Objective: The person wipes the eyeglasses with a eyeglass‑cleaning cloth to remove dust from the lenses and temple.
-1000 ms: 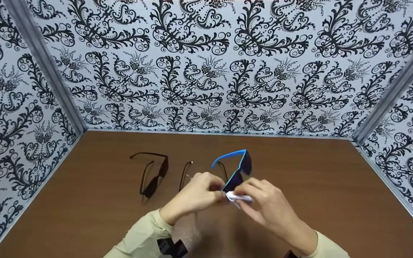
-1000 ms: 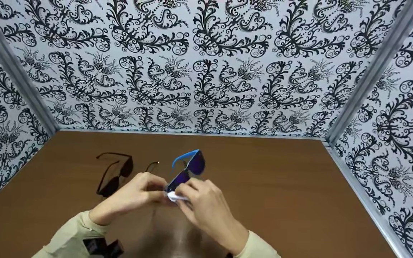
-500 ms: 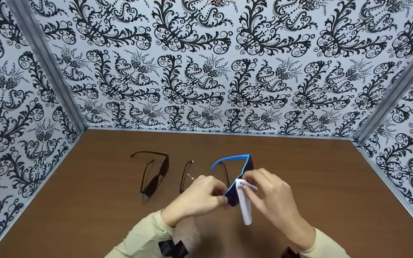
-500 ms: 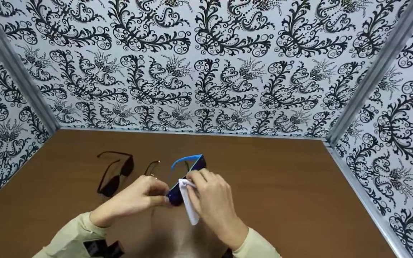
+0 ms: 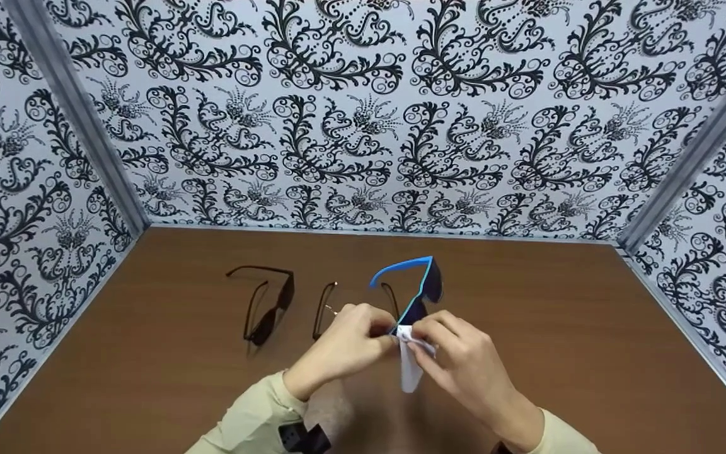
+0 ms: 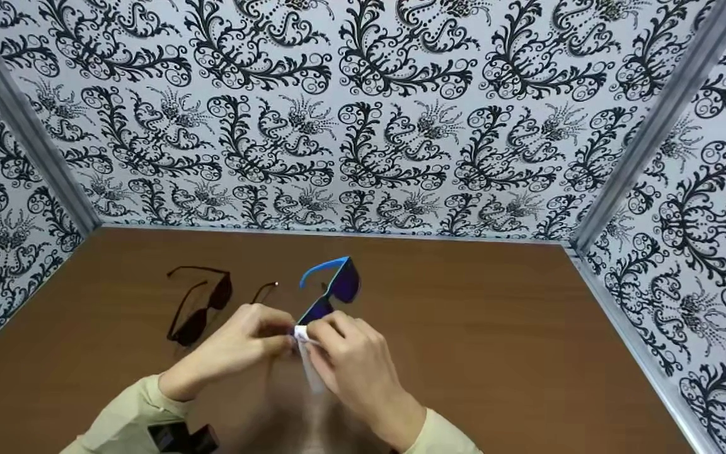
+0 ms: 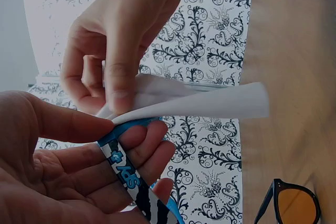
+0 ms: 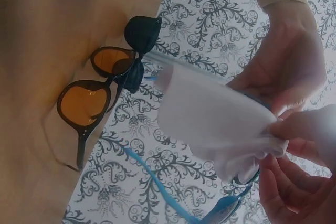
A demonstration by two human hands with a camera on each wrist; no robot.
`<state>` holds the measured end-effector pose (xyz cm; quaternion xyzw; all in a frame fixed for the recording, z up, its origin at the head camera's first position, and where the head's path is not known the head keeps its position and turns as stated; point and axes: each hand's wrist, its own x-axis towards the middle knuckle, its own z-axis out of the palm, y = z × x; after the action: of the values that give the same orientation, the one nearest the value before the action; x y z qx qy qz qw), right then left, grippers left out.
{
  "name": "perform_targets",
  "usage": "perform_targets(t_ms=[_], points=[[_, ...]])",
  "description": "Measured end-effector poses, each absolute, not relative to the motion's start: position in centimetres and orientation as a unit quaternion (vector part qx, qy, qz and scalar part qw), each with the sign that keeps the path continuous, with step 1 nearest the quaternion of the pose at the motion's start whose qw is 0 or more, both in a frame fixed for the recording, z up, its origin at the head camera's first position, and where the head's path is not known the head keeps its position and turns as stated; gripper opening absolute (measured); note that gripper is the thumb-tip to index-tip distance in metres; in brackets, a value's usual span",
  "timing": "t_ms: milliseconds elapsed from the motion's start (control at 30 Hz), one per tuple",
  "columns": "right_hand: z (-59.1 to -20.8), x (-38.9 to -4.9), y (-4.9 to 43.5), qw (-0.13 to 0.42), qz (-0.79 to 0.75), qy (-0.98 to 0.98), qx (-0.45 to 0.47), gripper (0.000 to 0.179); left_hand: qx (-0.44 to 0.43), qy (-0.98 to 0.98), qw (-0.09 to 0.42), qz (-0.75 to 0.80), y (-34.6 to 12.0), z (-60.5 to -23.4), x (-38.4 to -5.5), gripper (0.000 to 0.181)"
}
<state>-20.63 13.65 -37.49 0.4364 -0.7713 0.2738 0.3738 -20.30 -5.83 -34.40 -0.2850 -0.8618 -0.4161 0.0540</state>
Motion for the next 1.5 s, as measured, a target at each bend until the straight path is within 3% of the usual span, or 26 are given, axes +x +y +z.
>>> perform_targets(t_ms=[400, 567, 733, 867, 1067, 1300, 1500], points=[[-37.5, -21.7, 14.3, 0.341, 0.296, -0.818, 0.357, 0.027, -0.302, -0.864, 0.038, -0.4, -6.4, -34.6, -20.1, 0.011], [-37.3, -21.6, 13.9, 0.352, 0.29, -0.79, 0.41, 0.028, -0.3, -0.865, 0.033, -0.401, -6.3, -34.6, -20.0, 0.013], [-37.8, -21.5, 14.1, 0.347, 0.268, -0.762, 0.476, 0.018, -0.297, -0.87, 0.048, -0.391, -7.0, -34.5, -20.0, 0.013], [-37.9, -22.0, 15.1, 0.345, 0.266, -0.766, 0.472, 0.021, -0.302, -0.86, 0.043, -0.41, -7.6, -34.5, -20.2, 0.013], [-36.7, -23.2, 17.6, 0.342, 0.315, -0.782, 0.414, 0.03, -0.319, -0.848, 0.033, -0.423, -8.1, -34.3, -20.3, 0.012], [-35.7, -24.0, 19.3, 0.368, 0.285, -0.832, 0.303, 0.027, -0.342, -0.843, 0.045, -0.414, -7.9, -33.9, -19.8, 0.013], [-36.2, -24.1, 19.0, 0.36, 0.283, -0.841, 0.288, 0.024, -0.343, -0.843, 0.025, -0.413, -7.4, -34.2, -19.1, 0.012]])
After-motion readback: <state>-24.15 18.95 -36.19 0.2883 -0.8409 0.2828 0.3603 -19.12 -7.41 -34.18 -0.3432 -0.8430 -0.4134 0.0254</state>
